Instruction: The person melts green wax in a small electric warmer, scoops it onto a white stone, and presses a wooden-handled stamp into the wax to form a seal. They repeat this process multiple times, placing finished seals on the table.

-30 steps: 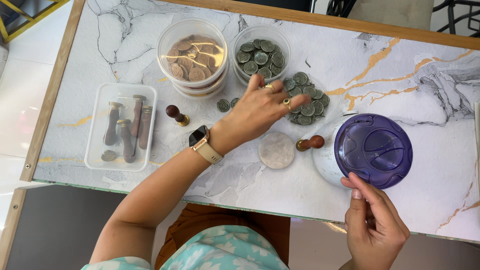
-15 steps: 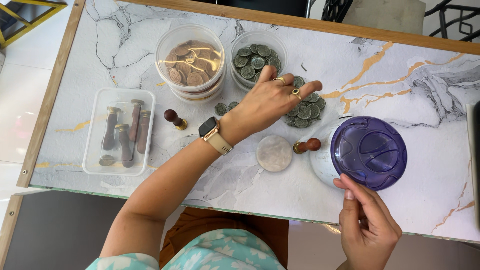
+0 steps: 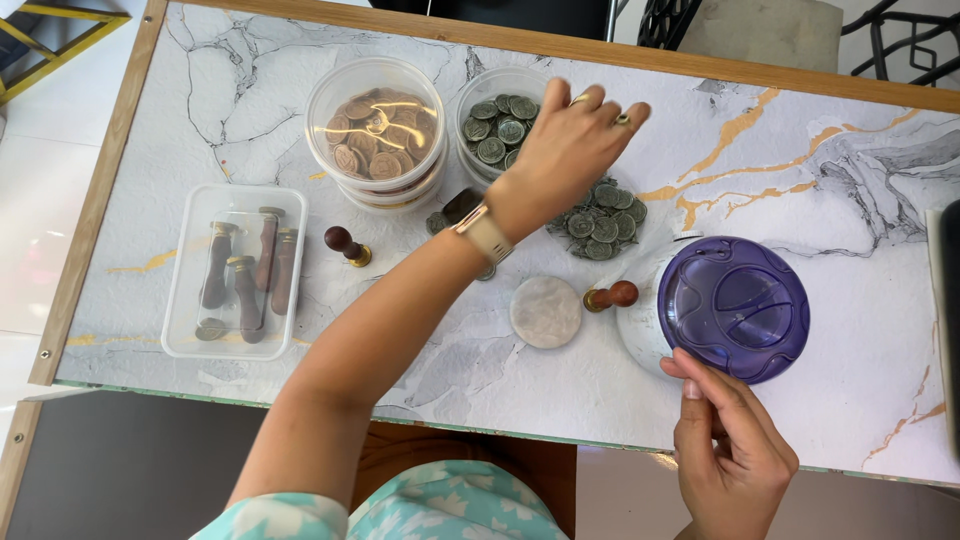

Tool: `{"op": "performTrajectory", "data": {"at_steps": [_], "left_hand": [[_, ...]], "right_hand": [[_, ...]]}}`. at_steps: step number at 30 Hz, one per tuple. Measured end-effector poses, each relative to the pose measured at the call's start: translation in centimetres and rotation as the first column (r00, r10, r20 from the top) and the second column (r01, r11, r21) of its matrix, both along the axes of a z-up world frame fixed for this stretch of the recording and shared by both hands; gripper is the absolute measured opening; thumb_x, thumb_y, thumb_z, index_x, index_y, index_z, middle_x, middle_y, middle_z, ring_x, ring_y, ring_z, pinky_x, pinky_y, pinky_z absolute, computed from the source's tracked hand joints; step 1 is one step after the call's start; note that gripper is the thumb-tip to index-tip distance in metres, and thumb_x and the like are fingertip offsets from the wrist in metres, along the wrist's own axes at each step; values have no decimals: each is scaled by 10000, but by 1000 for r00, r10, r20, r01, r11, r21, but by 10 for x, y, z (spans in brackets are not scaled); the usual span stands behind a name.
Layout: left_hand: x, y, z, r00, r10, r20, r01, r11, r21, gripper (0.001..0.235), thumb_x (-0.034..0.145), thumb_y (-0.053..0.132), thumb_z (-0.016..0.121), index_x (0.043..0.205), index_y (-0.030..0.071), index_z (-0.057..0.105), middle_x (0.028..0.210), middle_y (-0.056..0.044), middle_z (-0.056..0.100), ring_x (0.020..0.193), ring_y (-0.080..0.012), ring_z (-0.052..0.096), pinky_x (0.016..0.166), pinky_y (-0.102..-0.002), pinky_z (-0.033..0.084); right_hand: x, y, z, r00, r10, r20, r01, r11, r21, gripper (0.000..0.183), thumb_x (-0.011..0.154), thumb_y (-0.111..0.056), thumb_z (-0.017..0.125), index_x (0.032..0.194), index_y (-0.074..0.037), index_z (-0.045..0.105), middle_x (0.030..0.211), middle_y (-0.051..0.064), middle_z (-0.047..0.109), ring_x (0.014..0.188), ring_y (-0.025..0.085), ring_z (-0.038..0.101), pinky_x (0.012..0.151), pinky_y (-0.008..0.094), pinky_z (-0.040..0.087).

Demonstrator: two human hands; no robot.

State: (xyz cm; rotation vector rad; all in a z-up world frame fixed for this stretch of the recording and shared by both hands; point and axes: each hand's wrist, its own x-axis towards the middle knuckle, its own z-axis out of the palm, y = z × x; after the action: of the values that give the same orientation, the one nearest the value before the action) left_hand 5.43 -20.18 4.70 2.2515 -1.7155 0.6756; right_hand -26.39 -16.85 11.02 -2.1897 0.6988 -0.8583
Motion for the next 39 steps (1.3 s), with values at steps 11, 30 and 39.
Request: {"op": "performTrajectory", "data": {"at_steps": [11, 30, 39], "left_hand": [[31, -85, -35, 992, 124, 26, -121, 864, 489, 150, 913, 168, 671, 957, 256, 785, 892, 33, 749, 1100, -272, 575, 1034, -569, 207], [-28, -7, -52, 972, -135, -191, 165, 975, 149, 305, 880, 33, 565, 1182, 70, 598, 1072, -131, 587, 980, -335, 643, 766, -453, 535], [-39, 32, -58, 899, -186, -395, 272, 947, 172, 547, 891, -53, 477, 1426, 48, 526, 1494, -245, 484, 1387, -433, 479, 1066, -469, 473]], "right_hand": [[-3, -3, -1, 1000, 17, -5, -17, 1000, -13, 215, 1017, 85, 577, 1161, 31, 727, 1043, 146, 767, 870, 133, 683, 606, 204, 443], [-4, -1, 1, 999, -8, 38, 8, 1000, -14, 198, 1034, 97, 580, 1166, 53, 720, 1040, 165, 753, 598, 96, 522, 500, 198, 358], [-3, 5, 5, 999, -1, 40, 2, 1000, -10, 199, 1042, 94, 570, 1179, 67, 711, 1054, 174, 747, 513, 100, 438, 504, 202, 351]]}}
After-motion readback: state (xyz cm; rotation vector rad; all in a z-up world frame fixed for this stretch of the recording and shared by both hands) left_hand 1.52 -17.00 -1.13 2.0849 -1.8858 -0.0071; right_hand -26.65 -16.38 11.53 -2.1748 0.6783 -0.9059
